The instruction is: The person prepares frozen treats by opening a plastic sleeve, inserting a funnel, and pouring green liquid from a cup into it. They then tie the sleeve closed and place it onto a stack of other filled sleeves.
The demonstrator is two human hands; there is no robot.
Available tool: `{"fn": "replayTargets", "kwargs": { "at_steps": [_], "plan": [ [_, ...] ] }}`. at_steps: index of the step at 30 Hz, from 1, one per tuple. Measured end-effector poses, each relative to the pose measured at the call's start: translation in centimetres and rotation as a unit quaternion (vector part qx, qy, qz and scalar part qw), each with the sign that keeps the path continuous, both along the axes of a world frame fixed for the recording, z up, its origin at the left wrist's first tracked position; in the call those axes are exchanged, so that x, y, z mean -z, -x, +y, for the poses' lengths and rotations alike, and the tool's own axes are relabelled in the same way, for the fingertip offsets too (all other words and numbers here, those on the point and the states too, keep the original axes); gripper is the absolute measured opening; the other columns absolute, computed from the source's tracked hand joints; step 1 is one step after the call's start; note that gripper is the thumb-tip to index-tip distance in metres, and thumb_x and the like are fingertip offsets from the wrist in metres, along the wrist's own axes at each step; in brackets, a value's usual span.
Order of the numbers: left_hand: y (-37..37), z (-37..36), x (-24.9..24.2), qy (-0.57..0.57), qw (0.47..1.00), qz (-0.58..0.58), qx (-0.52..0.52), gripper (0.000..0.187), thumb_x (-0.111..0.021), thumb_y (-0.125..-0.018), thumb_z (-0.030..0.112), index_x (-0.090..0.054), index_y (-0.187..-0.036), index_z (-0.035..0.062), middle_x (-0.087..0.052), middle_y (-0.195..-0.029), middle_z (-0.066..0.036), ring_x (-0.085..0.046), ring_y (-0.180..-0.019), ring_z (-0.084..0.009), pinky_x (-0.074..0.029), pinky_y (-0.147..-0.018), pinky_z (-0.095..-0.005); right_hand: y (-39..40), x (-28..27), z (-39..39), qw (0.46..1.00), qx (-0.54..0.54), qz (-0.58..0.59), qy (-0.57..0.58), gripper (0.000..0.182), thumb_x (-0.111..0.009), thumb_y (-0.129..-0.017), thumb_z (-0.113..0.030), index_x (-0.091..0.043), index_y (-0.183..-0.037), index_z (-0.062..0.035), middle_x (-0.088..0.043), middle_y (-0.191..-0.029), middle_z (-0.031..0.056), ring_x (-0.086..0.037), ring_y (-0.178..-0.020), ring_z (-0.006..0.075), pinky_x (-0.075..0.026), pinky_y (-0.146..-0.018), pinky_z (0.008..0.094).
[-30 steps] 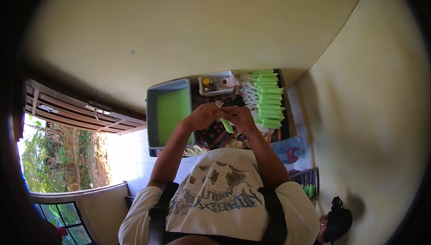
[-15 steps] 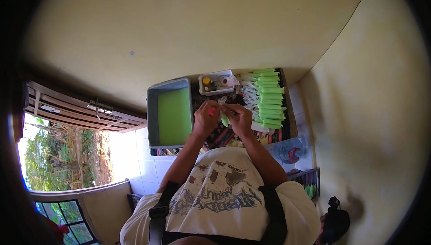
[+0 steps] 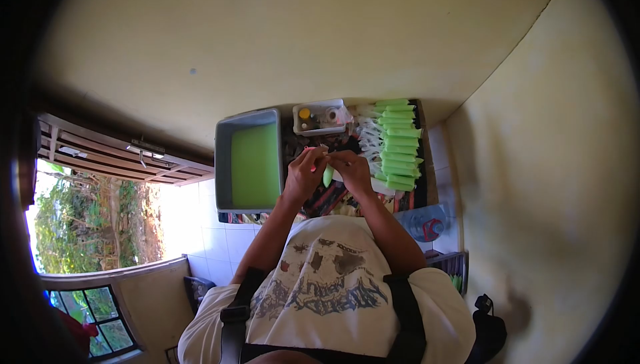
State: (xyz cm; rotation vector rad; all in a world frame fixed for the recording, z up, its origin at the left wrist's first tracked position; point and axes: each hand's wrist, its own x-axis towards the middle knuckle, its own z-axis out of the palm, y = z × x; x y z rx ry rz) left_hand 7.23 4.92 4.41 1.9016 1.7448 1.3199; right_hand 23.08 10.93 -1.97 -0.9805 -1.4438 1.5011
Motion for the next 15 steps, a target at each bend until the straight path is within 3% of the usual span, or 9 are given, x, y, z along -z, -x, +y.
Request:
{"fn": "replayTargets", "kwargs": {
  "at_steps": [3, 6, 9, 12, 15],
  "plan": [
    [0.4, -0.2, 0.3, 0.0, 1.0, 0.017, 0.01, 0.021, -0.077, -0.093, 0.002, -0.074, -0.114, -0.0006, -0.076, -0.101, -0.019, -0.074, -0.091, -0.0391, -0.061, -0.078, -0.0474, -0.1, -0.5, 0.1, 0.991, -0.006, -0.13, -0.015, 0.021, -0.081, -0.093, -0.025, -0.086, -0.108, -0.0106, -0.081, -0.1, 0.0107, -0.074, -0.093, 0.0149, -0.054, -0.079, 0.0339],
    [0.6, -1.0, 0.7, 0.004, 1.0, 0.024, 0.016, 0.024, -0.077, -0.091, 0.001, -0.074, -0.114, -0.0004, -0.076, -0.1, -0.019, -0.074, -0.091, -0.0397, -0.061, -0.079, -0.0477, 0.1, 1.1, 0.4, 0.991, -0.03, -0.123, -0.039, 0.023, -0.08, -0.093, -0.028, -0.086, -0.106, -0.0095, -0.08, -0.094, 0.0093, -0.072, -0.086, 0.0136, -0.053, -0.076, 0.0325],
    [0.8, -1.7, 1.1, 0.011, 0.999, 0.03, 0.016, 0.025, -0.077, -0.089, -0.001, -0.074, -0.115, -0.0002, -0.075, -0.099, -0.019, -0.074, -0.091, -0.0401, -0.061, -0.079, -0.0478, -0.5, 1.2, 1.2, 0.981, -0.115, -0.151, 0.046, 0.023, -0.077, -0.094, -0.028, -0.085, -0.105, -0.01, -0.078, -0.087, 0.0085, -0.068, -0.079, 0.0126, -0.052, -0.076, 0.0314],
    [1.6, -2.0, 2.1, 0.018, 1.0, 0.007, 0.016, 0.024, -0.077, -0.089, -0.001, -0.075, -0.113, -0.0002, -0.075, -0.098, -0.018, -0.074, -0.09, -0.0401, -0.061, -0.079, -0.0477, -0.2, 0.8, 0.5, 0.974, -0.131, -0.181, 0.039, 0.024, -0.074, -0.096, -0.027, -0.084, -0.103, -0.0062, -0.076, -0.083, 0.005, -0.065, -0.075, 0.0108, -0.052, -0.075, 0.031],
    [2.3, -2.0, 2.7, 0.017, 1.0, -0.016, 0.015, 0.02, -0.078, -0.088, 0.0, -0.075, -0.108, -0.0006, -0.075, -0.095, -0.018, -0.075, -0.085, -0.039, -0.061, -0.075, -0.047, 0.2, 2.2, 0.6, 0.978, -0.187, -0.036, 0.09, 0.024, -0.071, -0.099, -0.024, -0.081, -0.102, -0.0028, -0.074, -0.085, 0.0007, -0.063, -0.08, 0.0085, -0.051, -0.077, 0.0303]
  ]
}}
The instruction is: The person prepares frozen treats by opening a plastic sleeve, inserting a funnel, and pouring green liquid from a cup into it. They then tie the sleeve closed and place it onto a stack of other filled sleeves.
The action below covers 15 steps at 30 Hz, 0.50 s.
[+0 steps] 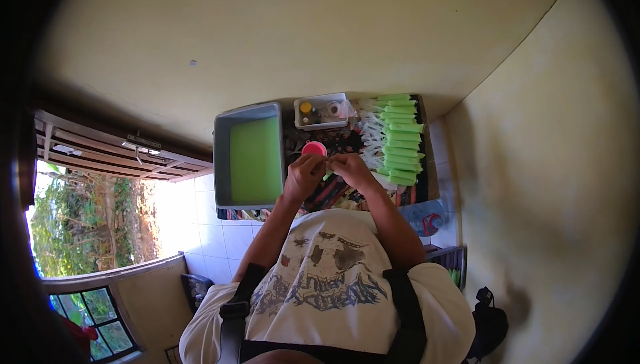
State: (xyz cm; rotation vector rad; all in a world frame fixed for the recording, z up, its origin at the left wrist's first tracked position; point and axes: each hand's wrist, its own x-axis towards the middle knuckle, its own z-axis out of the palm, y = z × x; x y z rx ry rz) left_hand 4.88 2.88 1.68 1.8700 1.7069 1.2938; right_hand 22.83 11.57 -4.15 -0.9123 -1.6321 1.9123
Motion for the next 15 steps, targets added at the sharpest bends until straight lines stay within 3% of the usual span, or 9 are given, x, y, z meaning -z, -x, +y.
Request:
{"fn": "replayTargets", "kwargs": {
  "at_steps": [3, 5, 8, 9, 11, 12, 15],
  "plan": [
    [0.5, 0.5, -0.5, 0.025, 0.999, -0.018, -0.014, 0.016, -0.078, -0.088, 0.001, -0.077, -0.105, -0.0003, -0.075, -0.093, -0.017, -0.076, -0.082, -0.0345, -0.061, -0.072, -0.0429, 0.8, 0.3, -0.6, 0.989, 0.051, 0.079, 0.113, 0.021, -0.067, -0.101, -0.02, -0.078, -0.102, -0.0023, -0.071, -0.089, -0.0023, -0.062, -0.084, 0.0076, -0.05, -0.08, 0.0287],
    [1.1, 0.7, -0.2, 0.066, 0.997, -0.023, -0.015, 0.015, -0.078, -0.09, 0.001, -0.078, -0.105, 0.0011, -0.076, -0.095, -0.017, -0.078, -0.084, -0.0272, -0.062, -0.072, -0.0375, 1.2, 0.0, -0.9, 0.992, 0.068, 0.087, 0.068, 0.019, -0.067, -0.102, -0.018, -0.077, -0.103, -0.0027, -0.071, -0.091, -0.002, -0.061, -0.086, 0.008, -0.05, -0.083, 0.0279],
    [2.1, 0.4, -0.2, 0.154, 0.982, -0.106, -0.022, 0.014, -0.077, -0.097, 0.013, -0.076, -0.102, -0.0004, -0.075, -0.085, -0.012, -0.074, -0.069, -0.0262, -0.057, -0.061, -0.0367, 1.7, 0.2, -1.4, 0.99, 0.121, 0.056, -0.038, 0.016, -0.07, -0.101, -0.015, -0.076, -0.103, -0.0014, -0.073, -0.092, 0.0012, -0.065, -0.085, 0.0121, -0.052, -0.083, 0.0294],
    [2.8, 0.6, 0.6, 0.22, 0.949, -0.226, -0.002, 0.015, -0.075, -0.099, 0.015, -0.076, -0.103, -0.0001, -0.074, -0.085, -0.009, -0.071, -0.068, -0.0229, -0.055, -0.061, -0.0346, 2.0, 0.3, -1.6, 0.986, 0.142, 0.039, -0.079, 0.015, -0.071, -0.101, -0.015, -0.076, -0.103, -0.0006, -0.075, -0.092, 0.0027, -0.067, -0.085, 0.0141, -0.053, -0.082, 0.0303],
    [4.3, 1.1, 2.7, 0.338, 0.827, -0.447, 0.036, 0.019, -0.072, -0.103, 0.019, -0.075, -0.106, 0.0003, -0.071, -0.085, -0.004, -0.066, -0.068, -0.0164, -0.052, -0.063, -0.0305, 2.4, -3.2, -2.2, 0.963, 0.165, -0.035, -0.208, 0.013, -0.074, -0.098, -0.012, -0.077, -0.105, -0.0007, -0.077, -0.095, 0.0071, -0.072, -0.086, 0.0195, -0.055, -0.081, 0.0336],
    [4.3, 1.0, 2.6, 0.338, 0.793, -0.503, 0.056, 0.019, -0.071, -0.104, 0.019, -0.074, -0.107, 0.0007, -0.07, -0.086, -0.002, -0.063, -0.069, -0.0146, -0.05, -0.065, -0.0291, 2.6, -4.4, -2.6, 0.944, 0.175, -0.073, -0.27, 0.014, -0.076, -0.097, -0.01, -0.078, -0.106, -0.0007, -0.078, -0.096, 0.0093, -0.074, -0.087, 0.0221, -0.057, -0.08, 0.0353],
    [3.7, 0.5, 1.9, 0.327, 0.697, -0.631, 0.094, 0.018, -0.069, -0.107, 0.019, -0.072, -0.11, 0.0023, -0.066, -0.088, 0.0, -0.059, -0.075, -0.0108, -0.047, -0.068, -0.026, 2.9, -4.8, -3.1, 0.921, 0.188, -0.045, -0.339, 0.016, -0.078, -0.094, -0.008, -0.08, -0.11, -0.0033, -0.079, -0.098, 0.0128, -0.077, -0.089, 0.0265, -0.059, -0.078, 0.0383]
  ]
}}
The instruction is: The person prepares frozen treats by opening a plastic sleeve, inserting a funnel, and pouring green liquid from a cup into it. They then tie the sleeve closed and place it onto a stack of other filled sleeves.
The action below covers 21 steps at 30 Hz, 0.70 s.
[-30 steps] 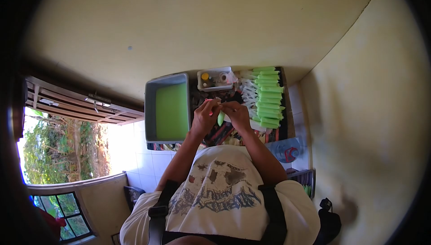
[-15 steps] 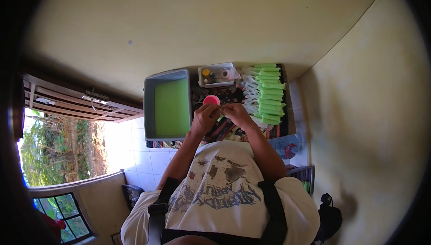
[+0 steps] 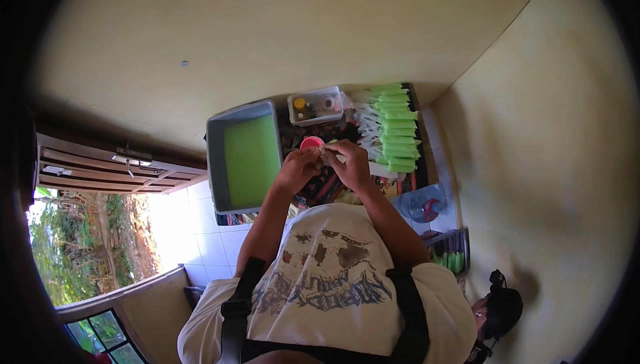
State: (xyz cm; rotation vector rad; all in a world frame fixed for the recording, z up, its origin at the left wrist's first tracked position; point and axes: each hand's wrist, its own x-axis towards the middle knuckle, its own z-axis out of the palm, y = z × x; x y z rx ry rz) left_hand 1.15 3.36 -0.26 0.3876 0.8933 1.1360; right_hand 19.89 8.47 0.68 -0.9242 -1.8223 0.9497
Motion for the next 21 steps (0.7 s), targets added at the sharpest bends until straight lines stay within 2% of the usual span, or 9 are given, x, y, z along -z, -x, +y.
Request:
{"fn": "replayTargets", "kwargs": {
  "at_steps": [2, 5, 8, 9, 10, 14, 17, 20, 21],
  "plan": [
    [-0.5, -0.2, -0.7, 0.007, 0.998, -0.056, -0.03, 0.016, -0.068, -0.108, 0.019, -0.072, -0.111, 0.004, -0.065, -0.09, -0.001, -0.06, -0.08, -0.0099, -0.047, -0.071, -0.0254, 0.1, -1.0, -0.3, 0.999, -0.013, 0.014, -0.048, 0.016, -0.078, -0.095, -0.007, -0.081, -0.11, -0.0044, -0.079, -0.097, 0.0127, -0.077, -0.088, 0.0257, -0.06, -0.077, 0.0383],
    [-0.5, -0.7, -0.4, 0.007, 0.999, -0.029, -0.013, 0.016, -0.069, -0.107, 0.019, -0.072, -0.108, 0.0041, -0.064, -0.085, 0.001, -0.057, -0.073, -0.0093, -0.046, -0.069, -0.0257, -0.2, -0.5, -0.5, 0.998, -0.007, 0.003, -0.066, 0.014, -0.078, -0.096, -0.008, -0.081, -0.109, -0.0039, -0.079, -0.096, 0.0121, -0.077, -0.084, 0.0243, -0.059, -0.076, 0.0362],
    [0.0, -1.1, 0.9, 0.011, 0.996, 0.089, -0.021, 0.02, -0.071, -0.106, 0.022, -0.074, -0.105, 0.0026, -0.064, -0.077, 0.003, -0.056, -0.065, -0.009, -0.047, -0.063, -0.0274, 0.1, -0.5, -0.9, 0.998, 0.034, 0.023, -0.036, 0.012, -0.077, -0.098, -0.008, -0.081, -0.108, -0.0032, -0.078, -0.094, 0.0114, -0.075, -0.079, 0.0216, -0.058, -0.074, 0.0326],
    [-0.1, -1.3, 1.1, 0.002, 0.987, 0.16, -0.021, 0.021, -0.072, -0.104, 0.022, -0.075, -0.105, 0.0018, -0.065, -0.075, 0.002, -0.058, -0.063, -0.0091, -0.048, -0.062, -0.0281, 0.2, -0.6, -1.2, 0.998, 0.052, 0.035, -0.022, 0.011, -0.076, -0.098, -0.008, -0.081, -0.108, -0.003, -0.078, -0.093, 0.0111, -0.074, -0.078, 0.0206, -0.058, -0.073, 0.0314],
    [-0.3, -1.4, 1.3, -0.008, 0.973, 0.229, -0.02, 0.022, -0.073, -0.103, 0.023, -0.076, -0.104, 0.0011, -0.066, -0.073, 0.001, -0.059, -0.062, -0.0092, -0.048, -0.06, -0.0288, 0.5, 0.3, -1.5, 0.996, 0.054, 0.069, 0.025, 0.013, -0.075, -0.102, -0.012, -0.08, -0.107, -0.0007, -0.077, -0.091, 0.0064, -0.07, -0.078, 0.0148, -0.056, -0.075, 0.0288],
    [-1.4, -1.1, -1.1, -0.02, 0.874, 0.484, -0.039, 0.025, -0.079, -0.096, 0.023, -0.08, -0.105, -0.0005, -0.069, -0.067, -0.004, -0.069, -0.064, -0.0131, -0.053, -0.06, -0.0312, 0.6, 0.1, -2.7, 0.962, 0.026, 0.171, 0.213, 0.025, -0.07, -0.109, -0.02, -0.077, -0.112, 0.0033, -0.073, -0.093, -0.0006, -0.065, -0.087, 0.0079, -0.052, -0.08, 0.0278],
    [-1.7, -1.5, -2.1, -0.14, 0.803, 0.576, -0.065, 0.018, -0.078, -0.092, 0.014, -0.08, -0.105, 0.0009, -0.071, -0.076, -0.009, -0.076, -0.074, -0.019, -0.058, -0.066, -0.0345, -0.2, -0.7, -2.1, 0.958, 0.008, 0.136, 0.254, 0.024, -0.07, -0.109, -0.02, -0.077, -0.113, 0.0025, -0.074, -0.095, 0.0004, -0.066, -0.09, 0.0082, -0.053, -0.083, 0.0267],
    [-2.4, -1.4, -2.2, -0.279, 0.748, 0.578, -0.169, 0.014, -0.077, -0.088, 0.003, -0.08, -0.102, 0.0013, -0.073, -0.088, -0.012, -0.077, -0.079, -0.0248, -0.061, -0.07, -0.039, 0.7, 0.2, -2.1, 0.957, -0.006, 0.177, 0.23, 0.023, -0.07, -0.108, -0.019, -0.077, -0.113, 0.0023, -0.074, -0.096, 0.0009, -0.067, -0.092, 0.0083, -0.054, -0.086, 0.026],
    [-2.8, -1.5, -2.5, -0.289, 0.752, 0.564, -0.183, 0.014, -0.077, -0.087, 0.0, -0.08, -0.102, 0.0009, -0.073, -0.091, -0.013, -0.077, -0.08, -0.0266, -0.061, -0.071, -0.0399, 1.1, 0.0, -2.1, 0.956, -0.011, 0.194, 0.221, 0.023, -0.07, -0.108, -0.019, -0.077, -0.113, 0.0024, -0.075, -0.097, 0.0012, -0.067, -0.092, 0.0085, -0.055, -0.086, 0.026]
  ]
}}
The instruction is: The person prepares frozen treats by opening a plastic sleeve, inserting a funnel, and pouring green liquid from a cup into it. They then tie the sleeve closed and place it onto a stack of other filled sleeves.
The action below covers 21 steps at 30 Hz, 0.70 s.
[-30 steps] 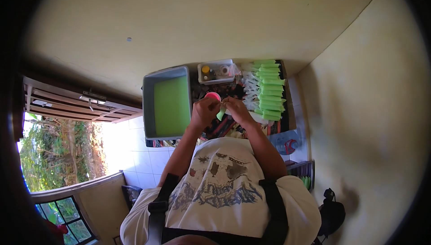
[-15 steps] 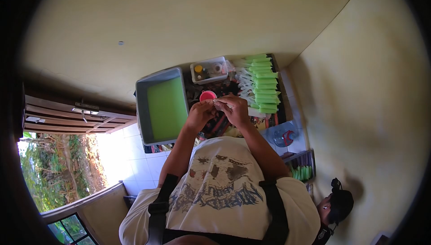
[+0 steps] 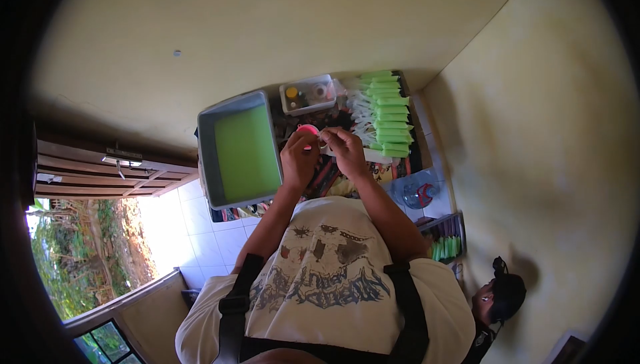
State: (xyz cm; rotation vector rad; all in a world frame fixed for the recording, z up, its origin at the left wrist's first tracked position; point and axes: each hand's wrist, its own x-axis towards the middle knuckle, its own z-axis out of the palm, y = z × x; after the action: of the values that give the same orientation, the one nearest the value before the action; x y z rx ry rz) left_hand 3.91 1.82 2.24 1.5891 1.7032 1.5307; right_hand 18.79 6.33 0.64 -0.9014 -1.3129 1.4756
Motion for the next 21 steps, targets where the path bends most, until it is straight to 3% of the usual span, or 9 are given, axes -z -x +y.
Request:
{"fn": "replayTargets", "kwargs": {
  "at_steps": [2, 5, 9, 12, 16, 18, 19, 20, 21],
  "plan": [
    [-0.6, -0.7, -0.6, -0.032, 0.999, -0.03, -0.001, 0.015, -0.077, -0.086, -0.005, -0.079, -0.1, 0.0, -0.073, -0.097, -0.015, -0.076, -0.082, -0.0302, -0.061, -0.074, -0.0416, 0.2, -0.3, 0.0, 0.999, 0.019, -0.037, -0.012, 0.021, -0.07, -0.108, -0.016, -0.078, -0.113, 0.0026, -0.077, -0.098, 0.0026, -0.069, -0.092, 0.0091, -0.056, -0.085, 0.0265],
    [0.3, -1.1, 0.3, -0.039, 0.998, 0.036, 0.034, 0.016, -0.079, -0.084, -0.006, -0.077, -0.099, -0.0021, -0.073, -0.096, -0.016, -0.074, -0.083, -0.0353, -0.061, -0.075, -0.0415, 0.5, -1.1, -0.3, 0.997, 0.016, -0.066, -0.047, 0.018, -0.07, -0.107, -0.012, -0.078, -0.112, 0.003, -0.079, -0.099, 0.0051, -0.072, -0.091, 0.0108, -0.058, -0.083, 0.0277],
    [0.4, -1.3, 3.5, -0.055, 0.996, 0.053, 0.049, 0.015, -0.079, -0.085, -0.007, -0.077, -0.099, -0.0032, -0.074, -0.097, -0.016, -0.074, -0.086, -0.0362, -0.06, -0.077, -0.0415, 1.3, -1.2, -1.1, 0.992, 0.03, -0.097, -0.08, 0.016, -0.069, -0.106, -0.009, -0.078, -0.111, 0.0033, -0.08, -0.095, 0.0075, -0.074, -0.088, 0.0123, -0.059, -0.08, 0.0288],
    [0.1, -1.6, 4.9, -0.056, 0.996, 0.056, 0.043, 0.015, -0.079, -0.085, -0.007, -0.078, -0.1, -0.0033, -0.074, -0.096, -0.016, -0.074, -0.086, -0.0352, -0.06, -0.078, -0.0415, 1.3, -1.6, -1.1, 0.989, 0.058, -0.116, -0.065, 0.018, -0.068, -0.108, -0.009, -0.076, -0.116, 0.0047, -0.077, -0.098, 0.0054, -0.067, -0.09, 0.008, -0.056, -0.083, 0.0251],
    [-0.1, -1.7, 5.0, -0.053, 0.996, 0.059, 0.039, 0.019, -0.079, -0.085, -0.005, -0.079, -0.104, -0.0002, -0.075, -0.097, -0.015, -0.075, -0.087, -0.0343, -0.061, -0.078, -0.0392, 1.3, -1.7, -1.2, 0.996, 0.016, -0.069, -0.06, 0.02, -0.067, -0.109, -0.01, -0.076, -0.118, 0.0055, -0.077, -0.101, 0.005, -0.066, -0.092, 0.0072, -0.056, -0.085, 0.0254],
    [0.2, -1.6, 5.3, -0.03, 0.996, 0.069, 0.04, 0.023, -0.078, -0.084, -0.005, -0.08, -0.106, 0.0023, -0.075, -0.098, -0.015, -0.075, -0.087, -0.0346, -0.062, -0.078, -0.0381, 0.3, -1.5, -0.9, 0.99, 0.007, -0.102, -0.098, 0.024, -0.073, -0.103, -0.01, -0.075, -0.122, 0.0034, -0.079, -0.109, 0.0078, -0.072, -0.097, 0.0152, -0.058, -0.089, 0.031],
    [0.6, -1.6, 5.6, -0.027, 0.993, 0.104, 0.046, 0.015, -0.078, -0.093, 0.002, -0.078, -0.109, 0.0008, -0.077, -0.098, -0.013, -0.076, -0.084, -0.0273, -0.064, -0.078, -0.0346, -0.2, -1.9, -0.9, 0.979, 0.017, -0.143, -0.147, 0.026, -0.075, -0.101, -0.01, -0.075, -0.124, 0.0026, -0.08, -0.111, 0.0091, -0.074, -0.098, 0.019, -0.058, -0.09, 0.0332],
    [0.4, -1.5, 6.4, 0.027, 0.996, -0.067, 0.056, 0.014, -0.077, -0.097, 0.006, -0.078, -0.108, -0.0009, -0.078, -0.099, -0.012, -0.076, -0.085, -0.0243, -0.064, -0.079, -0.0338, -0.9, -2.1, -0.9, 0.963, 0.028, -0.183, -0.195, 0.029, -0.077, -0.098, -0.009, -0.074, -0.125, 0.0017, -0.081, -0.113, 0.0104, -0.076, -0.1, 0.0229, -0.059, -0.091, 0.0354],
    [-0.1, -1.3, 7.5, 0.082, 0.966, -0.236, 0.064, 0.015, -0.076, -0.1, 0.009, -0.077, -0.108, -0.0027, -0.078, -0.099, -0.011, -0.076, -0.086, -0.0214, -0.064, -0.079, -0.033, -2.0, -1.8, -1.0, 0.952, 0.011, -0.219, -0.212, 0.032, -0.078, -0.096, -0.007, -0.074, -0.126, 0.0003, -0.08, -0.114, 0.0126, -0.076, -0.101, 0.0273, -0.059, -0.091, 0.0372]
  ]
}}
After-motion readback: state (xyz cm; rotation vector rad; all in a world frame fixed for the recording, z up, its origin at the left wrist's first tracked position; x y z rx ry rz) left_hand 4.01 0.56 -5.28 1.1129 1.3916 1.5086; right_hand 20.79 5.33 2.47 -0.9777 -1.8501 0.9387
